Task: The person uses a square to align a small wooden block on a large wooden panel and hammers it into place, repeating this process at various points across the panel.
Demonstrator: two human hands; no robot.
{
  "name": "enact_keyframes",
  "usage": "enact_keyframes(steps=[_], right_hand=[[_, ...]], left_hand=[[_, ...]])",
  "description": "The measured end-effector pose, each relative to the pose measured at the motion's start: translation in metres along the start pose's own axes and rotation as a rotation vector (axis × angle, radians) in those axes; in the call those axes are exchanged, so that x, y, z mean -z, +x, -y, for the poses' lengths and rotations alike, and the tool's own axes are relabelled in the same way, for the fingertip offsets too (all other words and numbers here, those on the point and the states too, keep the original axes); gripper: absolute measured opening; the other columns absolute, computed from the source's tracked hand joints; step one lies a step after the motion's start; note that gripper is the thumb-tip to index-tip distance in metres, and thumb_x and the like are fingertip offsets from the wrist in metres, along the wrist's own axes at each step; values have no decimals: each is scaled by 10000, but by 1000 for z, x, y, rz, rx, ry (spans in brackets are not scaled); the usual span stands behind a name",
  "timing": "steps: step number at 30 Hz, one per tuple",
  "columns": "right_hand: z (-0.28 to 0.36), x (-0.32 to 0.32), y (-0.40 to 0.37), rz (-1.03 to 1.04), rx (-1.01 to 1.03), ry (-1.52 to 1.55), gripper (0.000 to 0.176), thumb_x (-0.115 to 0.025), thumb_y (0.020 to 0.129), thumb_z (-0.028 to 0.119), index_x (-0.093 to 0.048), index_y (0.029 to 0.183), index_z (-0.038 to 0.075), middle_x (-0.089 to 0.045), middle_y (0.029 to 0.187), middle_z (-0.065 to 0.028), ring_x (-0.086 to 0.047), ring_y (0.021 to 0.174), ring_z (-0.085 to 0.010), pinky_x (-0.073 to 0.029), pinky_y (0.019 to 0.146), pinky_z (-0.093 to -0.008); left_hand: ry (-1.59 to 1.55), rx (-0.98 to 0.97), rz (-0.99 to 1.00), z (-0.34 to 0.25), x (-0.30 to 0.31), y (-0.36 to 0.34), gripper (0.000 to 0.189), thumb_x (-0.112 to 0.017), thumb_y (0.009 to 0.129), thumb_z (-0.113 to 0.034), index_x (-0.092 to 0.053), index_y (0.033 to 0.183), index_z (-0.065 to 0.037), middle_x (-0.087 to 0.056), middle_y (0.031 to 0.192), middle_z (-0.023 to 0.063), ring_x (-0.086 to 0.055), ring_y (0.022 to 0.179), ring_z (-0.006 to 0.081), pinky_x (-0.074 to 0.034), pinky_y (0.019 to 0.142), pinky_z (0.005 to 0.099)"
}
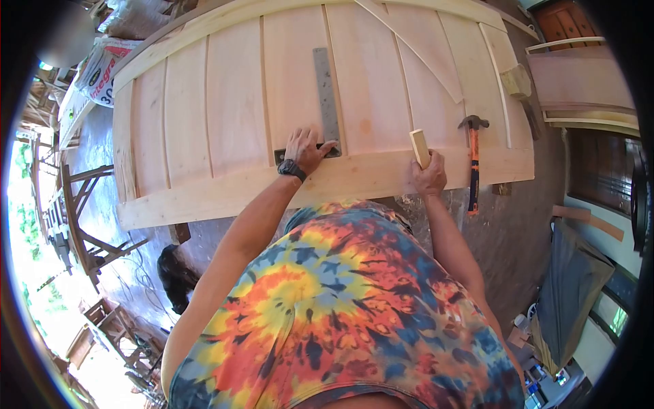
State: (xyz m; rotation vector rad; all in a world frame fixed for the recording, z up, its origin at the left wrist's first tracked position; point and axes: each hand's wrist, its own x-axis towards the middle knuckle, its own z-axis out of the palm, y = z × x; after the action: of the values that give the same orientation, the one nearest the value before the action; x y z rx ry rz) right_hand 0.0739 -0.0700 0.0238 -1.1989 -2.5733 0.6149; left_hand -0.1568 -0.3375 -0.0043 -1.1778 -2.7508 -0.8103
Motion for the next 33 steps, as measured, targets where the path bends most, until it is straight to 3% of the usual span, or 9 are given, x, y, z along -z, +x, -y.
enact_keyframes(steps=[5, 7, 13, 18, 19, 21, 27, 33], right_hand=[[2, 1, 2, 12, 0, -16, 466, -742, 824, 328, -583, 1190, 87, -629, 1148, -155, -653, 1015, -395, -535, 831, -503], [2, 2, 3, 28, -5, -27, 470, -742, 823, 327, -581, 1193, 86, -634, 1145, -159, -657, 1013, -397, -536, 830, -503], [-4, -2, 4, -15, 46, -10, 452, -742, 820, 301, -576, 1180, 84, -637, 1149, -161, -658, 1013, -402, -535, 826, -510], [-4, 4, 3, 53, 67, 1, 458, -743, 820, 281, -570, 1188, 71, -630, 1144, -171, -634, 1051, -400, -519, 869, -500], [-5, 3, 4, 51, 60, -2, 458, -744, 809, 270, -570, 1183, 74, -627, 1134, -167, -637, 1042, -400, -523, 856, -507], [-5, 2, 5, 47, 74, -2, 458, -746, 797, 259, -571, 1179, 77, -624, 1124, -164, -639, 1034, -400, -527, 844, -514], [2, -5, 0, -25, 5, -43, 491, -762, 807, 283, -574, 1196, 49, -620, 1135, -191, -617, 1070, -412, -502, 882, -498], [1, -20, 4, -75, -102, -161, 504, -748, 827, 332, -562, 1208, 61, -613, 1133, -196, -622, 1049, -421, -512, 857, -522]], left_hand=[[24, -20, -38, 0, -2, -1, 556, -705, 871, -551, -634, 840, -1, -642, 893, 185, -591, 908, 402, -485, 807, 506], [33, 2, 20, 1, -3, -2, 618, -649, 889, -595, -671, 958, 19, -668, 975, 196, -603, 955, 390, -485, 844, 498], [31, 34, 120, 1, 1, -1, 596, -656, 890, -575, -667, 959, 17, -664, 984, 208, -604, 953, 395, -488, 839, 506], [-50, 23, -20, 4, 4, -3, 574, -675, 873, -580, -656, 889, -6, -654, 939, 191, -603, 953, 384, -497, 865, 490], [-37, 25, -46, 10, 9, -2, 574, -675, 873, -580, -656, 889, -6, -654, 939, 191, -603, 953, 384, -497, 865, 490], [-37, 63, 138, 20, 18, -7, 575, -675, 876, -581, -652, 880, -7, -651, 920, 182, -603, 956, 380, -500, 864, 482], [-29, 51, 92, 82, 52, -33, 574, -685, 871, -577, -653, 811, -7, -637, 893, 180, -601, 938, 377, -502, 866, 473], [-68, -38, -95, 162, 54, -65, 557, -765, 812, -548, -569, 739, -32, -588, 826, 169, -563, 844, 380, -472, 775, 480]])
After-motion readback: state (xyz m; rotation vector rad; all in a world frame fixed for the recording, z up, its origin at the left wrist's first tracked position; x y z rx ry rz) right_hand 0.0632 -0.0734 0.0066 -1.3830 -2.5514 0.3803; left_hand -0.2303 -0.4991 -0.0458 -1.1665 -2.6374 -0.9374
